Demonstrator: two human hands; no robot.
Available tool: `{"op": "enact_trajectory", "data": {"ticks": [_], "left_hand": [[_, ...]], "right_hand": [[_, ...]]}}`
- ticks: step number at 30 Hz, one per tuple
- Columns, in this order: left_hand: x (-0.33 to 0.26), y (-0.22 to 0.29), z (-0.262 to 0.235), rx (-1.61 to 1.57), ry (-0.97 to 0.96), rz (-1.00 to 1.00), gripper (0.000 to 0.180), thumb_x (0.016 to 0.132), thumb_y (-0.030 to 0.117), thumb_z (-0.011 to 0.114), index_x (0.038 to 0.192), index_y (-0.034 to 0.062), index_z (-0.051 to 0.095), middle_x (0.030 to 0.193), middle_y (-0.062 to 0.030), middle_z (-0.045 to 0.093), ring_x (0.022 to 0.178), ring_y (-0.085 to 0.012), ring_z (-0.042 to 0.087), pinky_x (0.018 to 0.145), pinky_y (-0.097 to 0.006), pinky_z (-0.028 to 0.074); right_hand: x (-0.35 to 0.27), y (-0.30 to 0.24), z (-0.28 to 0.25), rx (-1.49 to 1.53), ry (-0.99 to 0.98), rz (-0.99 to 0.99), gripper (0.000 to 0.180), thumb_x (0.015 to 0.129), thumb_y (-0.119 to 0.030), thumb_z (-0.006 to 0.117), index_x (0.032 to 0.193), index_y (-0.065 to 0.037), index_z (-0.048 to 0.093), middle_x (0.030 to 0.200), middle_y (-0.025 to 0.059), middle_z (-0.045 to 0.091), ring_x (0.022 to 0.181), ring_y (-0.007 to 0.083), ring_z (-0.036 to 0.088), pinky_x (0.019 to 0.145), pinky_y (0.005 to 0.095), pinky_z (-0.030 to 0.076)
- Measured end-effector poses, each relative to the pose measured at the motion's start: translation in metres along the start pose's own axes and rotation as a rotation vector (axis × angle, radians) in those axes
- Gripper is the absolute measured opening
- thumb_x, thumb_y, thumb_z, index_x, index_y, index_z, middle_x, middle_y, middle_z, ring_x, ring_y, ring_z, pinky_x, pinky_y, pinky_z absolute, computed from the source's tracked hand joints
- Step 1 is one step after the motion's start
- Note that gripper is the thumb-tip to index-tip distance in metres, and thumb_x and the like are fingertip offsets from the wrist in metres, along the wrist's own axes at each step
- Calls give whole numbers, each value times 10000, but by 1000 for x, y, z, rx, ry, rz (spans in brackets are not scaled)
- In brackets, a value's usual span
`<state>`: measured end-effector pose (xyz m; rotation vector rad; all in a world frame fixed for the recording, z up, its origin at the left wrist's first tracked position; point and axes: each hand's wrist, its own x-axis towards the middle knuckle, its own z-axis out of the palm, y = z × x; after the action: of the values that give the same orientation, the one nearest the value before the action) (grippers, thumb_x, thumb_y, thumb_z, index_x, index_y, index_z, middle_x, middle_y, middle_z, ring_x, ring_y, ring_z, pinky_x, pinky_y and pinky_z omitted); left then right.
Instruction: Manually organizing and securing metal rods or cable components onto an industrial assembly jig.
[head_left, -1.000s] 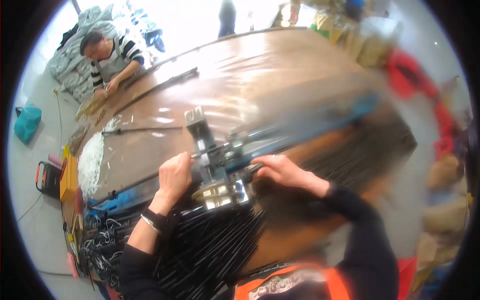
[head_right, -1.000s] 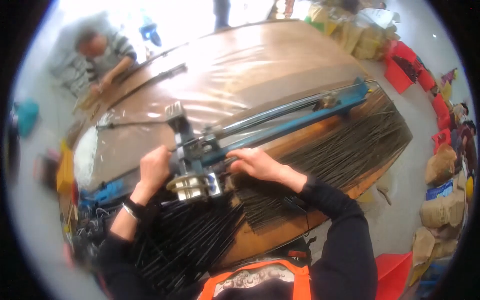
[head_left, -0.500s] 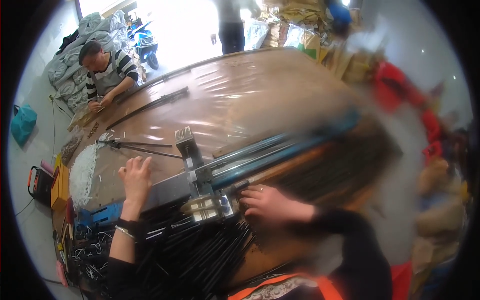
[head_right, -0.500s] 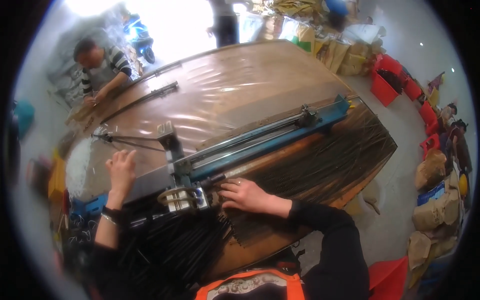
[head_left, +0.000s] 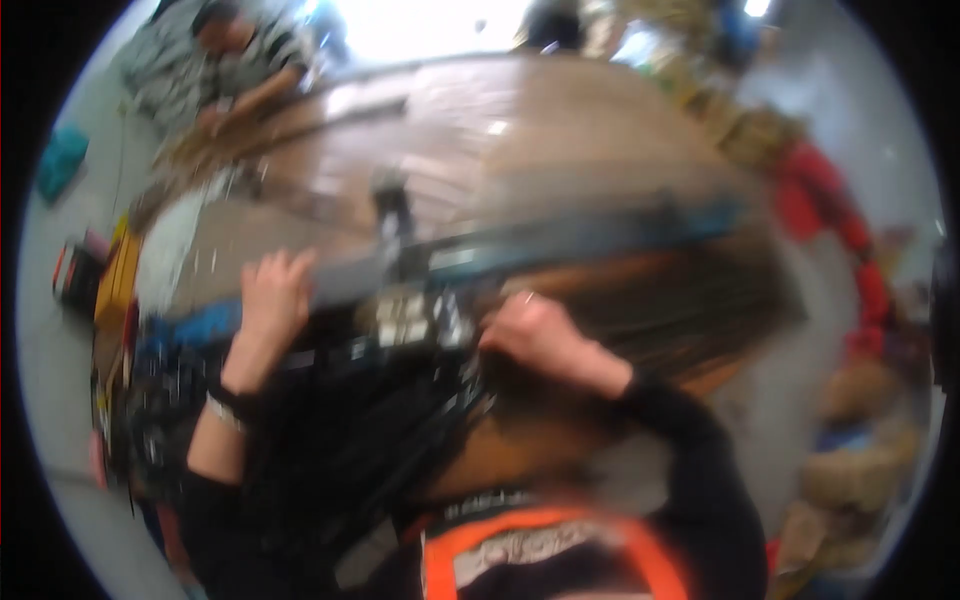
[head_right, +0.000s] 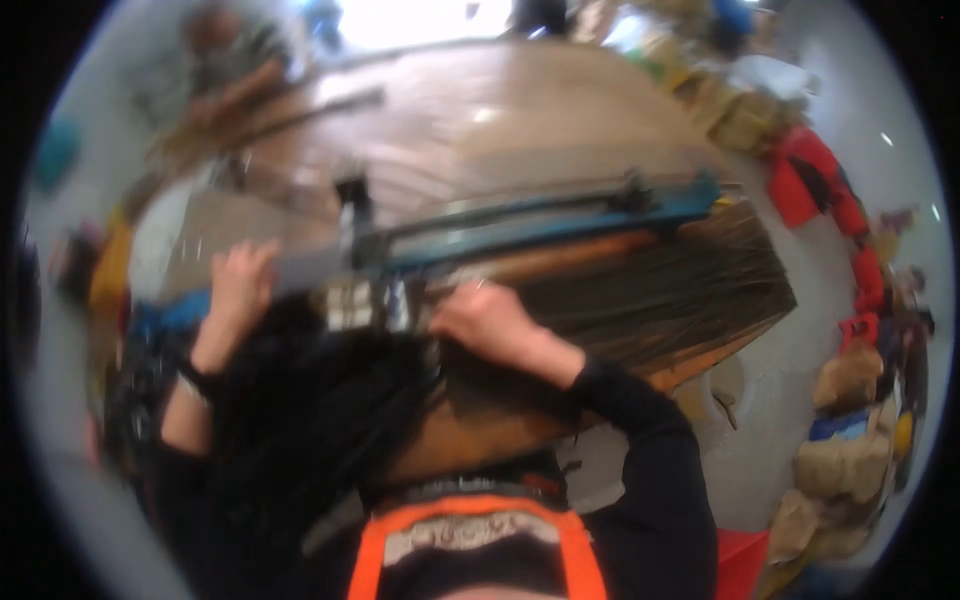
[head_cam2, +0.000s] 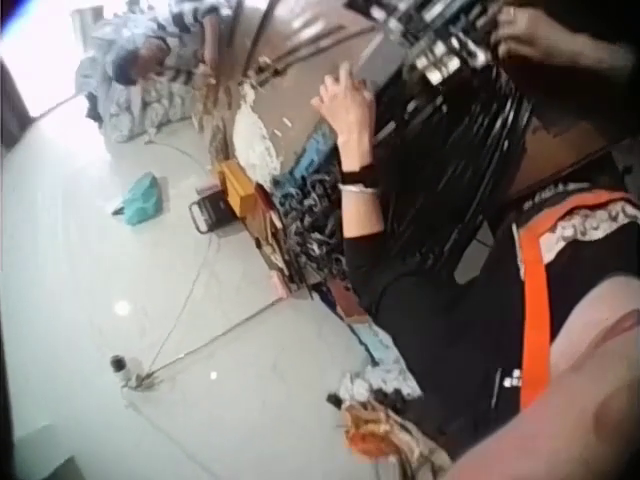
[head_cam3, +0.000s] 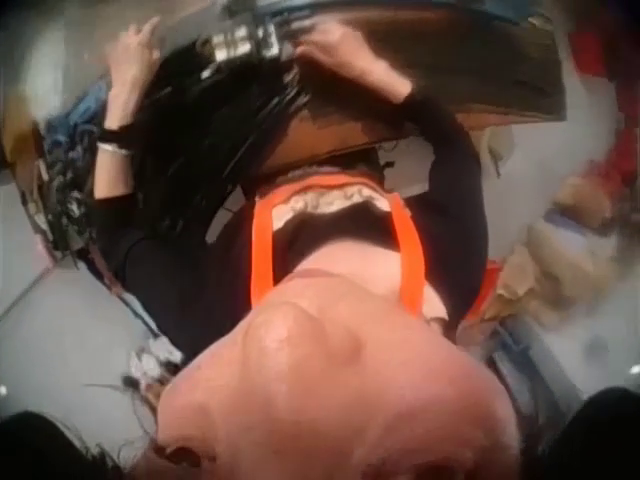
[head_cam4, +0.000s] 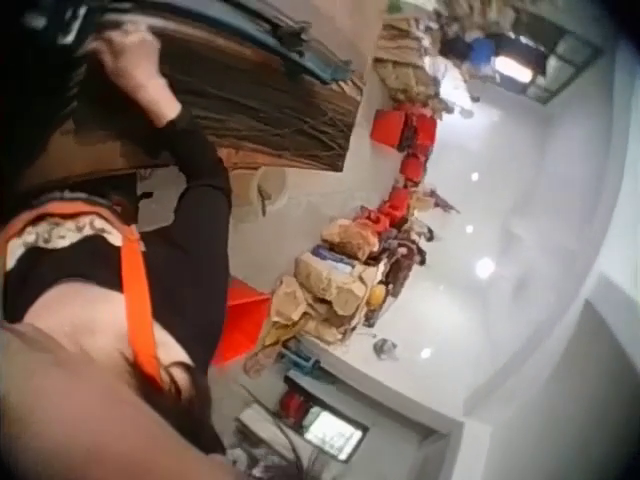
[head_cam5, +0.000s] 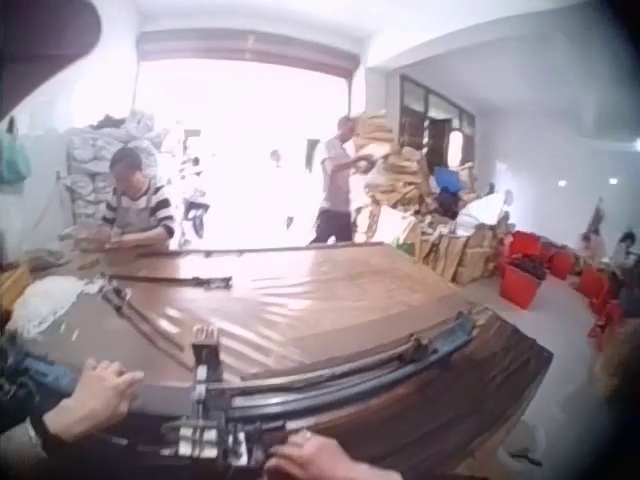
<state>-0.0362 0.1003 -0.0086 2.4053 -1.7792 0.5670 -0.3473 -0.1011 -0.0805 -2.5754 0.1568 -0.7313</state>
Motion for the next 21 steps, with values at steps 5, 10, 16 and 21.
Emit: {"op": "enact_trajectory", "data": {"ticks": [5, 10, 16, 21], "left_hand": [[-35, 27, -41, -69, 3, -110, 138, 843, 158, 642, 955, 89, 599, 852, -121, 630, 829, -326, 625, 715, -432, 481], [-99, 68, -42, -182, -165, -331, 109, 867, 173, 640, 841, 74, 604, 811, -120, 623, 803, -322, 627, 725, -408, 502], [-134, 111, -5, -198, -244, -187, 73, 842, 133, 632, 831, 60, 630, 844, -109, 626, 828, -302, 617, 742, -399, 513], [-122, 115, 8, -290, -286, -82, 70, 833, 81, 581, 870, 45, 628, 889, -126, 611, 878, -316, 593, 748, -416, 505]], "right_hand": [[19, -18, -28, 138, -370, 338, 193, 881, -220, 681, 1001, -75, 721, 888, 144, 707, 782, 306, 687, 718, 346, 536], [19, -10, -4, 236, -469, 286, 224, 886, -200, 673, 1048, -52, 714, 898, 145, 718, 794, 262, 698, 744, 339, 532], [20, -14, -4, 271, -435, 300, 235, 894, -174, 658, 1073, -28, 704, 920, 154, 719, 828, 230, 697, 754, 333, 528], [13, -7, -6, 293, -385, 216, 243, 911, -183, 641, 1072, -11, 696, 916, 159, 716, 801, 220, 684, 731, 330, 521]]}}
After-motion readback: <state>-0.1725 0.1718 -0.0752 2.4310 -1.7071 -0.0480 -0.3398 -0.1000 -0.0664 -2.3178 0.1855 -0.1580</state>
